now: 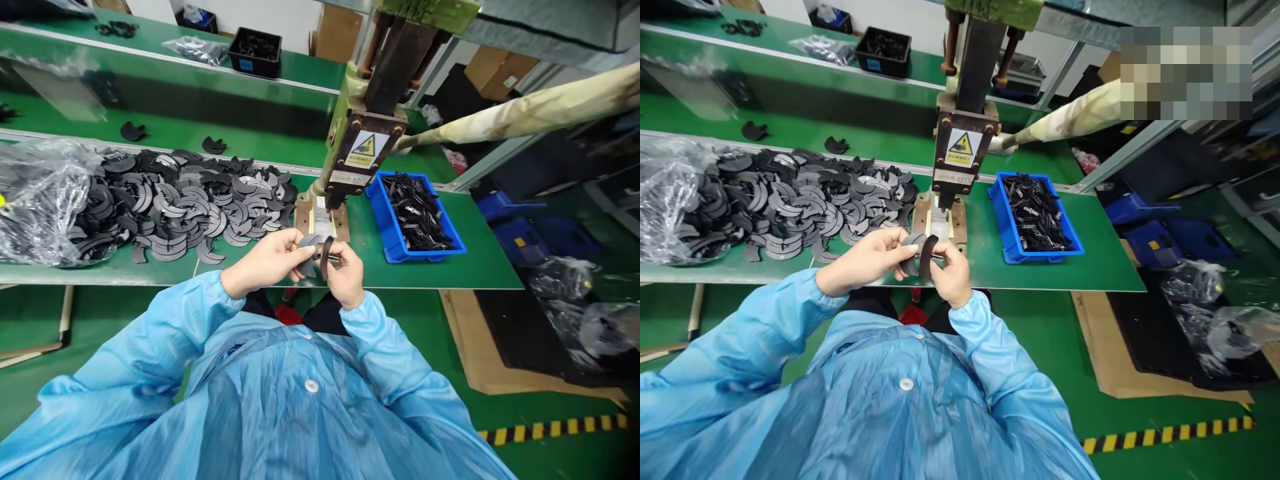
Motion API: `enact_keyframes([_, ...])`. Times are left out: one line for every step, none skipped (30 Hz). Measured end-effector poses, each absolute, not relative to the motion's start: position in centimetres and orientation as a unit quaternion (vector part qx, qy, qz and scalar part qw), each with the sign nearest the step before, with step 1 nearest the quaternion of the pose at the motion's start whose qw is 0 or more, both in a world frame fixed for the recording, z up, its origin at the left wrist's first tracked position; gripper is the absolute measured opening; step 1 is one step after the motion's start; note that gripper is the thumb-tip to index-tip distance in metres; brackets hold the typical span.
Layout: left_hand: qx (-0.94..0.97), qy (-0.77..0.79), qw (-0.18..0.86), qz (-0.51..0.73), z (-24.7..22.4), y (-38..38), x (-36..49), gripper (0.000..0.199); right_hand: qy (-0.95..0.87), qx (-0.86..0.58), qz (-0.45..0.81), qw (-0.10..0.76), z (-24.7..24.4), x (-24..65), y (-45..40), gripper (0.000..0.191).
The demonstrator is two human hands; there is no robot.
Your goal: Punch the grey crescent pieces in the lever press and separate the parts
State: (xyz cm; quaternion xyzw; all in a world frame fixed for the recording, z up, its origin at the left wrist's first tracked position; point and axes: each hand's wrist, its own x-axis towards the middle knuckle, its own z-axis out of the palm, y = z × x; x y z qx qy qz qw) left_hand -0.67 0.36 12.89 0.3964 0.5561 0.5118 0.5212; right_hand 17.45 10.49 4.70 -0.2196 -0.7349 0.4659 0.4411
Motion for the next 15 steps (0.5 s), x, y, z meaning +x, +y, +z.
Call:
enact_keyframes([0.397, 0.558, 0.518, 0.512, 12.9, 0.3, -0.4, 0.049, -0.730, -0.226, 0.466, 0.446, 4.7, 17.3, 10.2, 0.033])
enact_keyframes([0.397, 0.559, 0.517, 0.512, 12.9, 0.2, -0.2, 0.048, -0.725, -0.232, 0.466, 0.451, 4.7, 17.2, 9.9, 0.032])
enact_keyframes([0.396, 0.559, 0.518, 0.512, 13.0, 0.2, 0.0, 0.047, -0.722, -0.236, 0.466, 0.454, 4.7, 17.2, 9.7, 0.032])
enact_keyframes([0.394, 0.557, 0.522, 0.512, 13.1, 0.1, 0.1, 0.046, -0.719, -0.240, 0.466, 0.457, 4.6, 17.2, 9.5, 0.031])
enact_keyframes([0.392, 0.553, 0.529, 0.510, 13.2, 0.1, 0.1, 0.046, -0.718, -0.242, 0.465, 0.458, 4.5, 17.2, 9.3, 0.031])
enact_keyframes([0.389, 0.546, 0.541, 0.508, 13.3, 0.2, 0.1, 0.046, -0.717, -0.245, 0.464, 0.459, 4.4, 17.3, 9.1, 0.031])
enact_keyframes([0.385, 0.537, 0.556, 0.504, 13.4, 0.2, 0.2, 0.047, -0.718, -0.246, 0.461, 0.460, 4.3, 17.3, 8.9, 0.030])
enact_keyframes([0.381, 0.527, 0.571, 0.501, 13.4, 0.4, 0.1, 0.048, -0.719, -0.247, 0.458, 0.461, 4.2, 17.4, 8.7, 0.030])
enact_keyframes([0.376, 0.518, 0.586, 0.498, 13.5, 0.5, 0.1, 0.049, -0.722, -0.248, 0.453, 0.461, 4.2, 17.4, 8.5, 0.030])
enact_keyframes([0.371, 0.509, 0.598, 0.495, 13.4, 0.6, 0.1, 0.050, -0.726, -0.248, 0.447, 0.461, 4.2, 17.5, 8.5, 0.029])
enact_keyframes([0.367, 0.504, 0.606, 0.494, 13.4, 0.8, 0.0, 0.051, -0.731, -0.247, 0.440, 0.458, 4.3, 17.5, 8.5, 0.028])
enact_keyframes([0.366, 0.503, 0.607, 0.494, 13.3, 1.0, -0.1, 0.051, -0.739, -0.246, 0.432, 0.454, 4.5, 17.6, 8.6, 0.026])
enact_keyframes([0.369, 0.507, 0.602, 0.495, 13.1, 1.1, -0.3, 0.052, -0.750, -0.242, 0.423, 0.446, 4.8, 17.8, 8.8, 0.024])
enact_keyframes([0.374, 0.515, 0.592, 0.495, 12.9, 1.2, -0.4, 0.052, -0.764, -0.236, 0.413, 0.435, 5.2, 18.0, 9.1, 0.023])
enact_keyframes([0.382, 0.525, 0.578, 0.494, 12.7, 1.3, -0.6, 0.052, -0.780, -0.228, 0.402, 0.422, 5.7, 18.2, 9.5, 0.021])
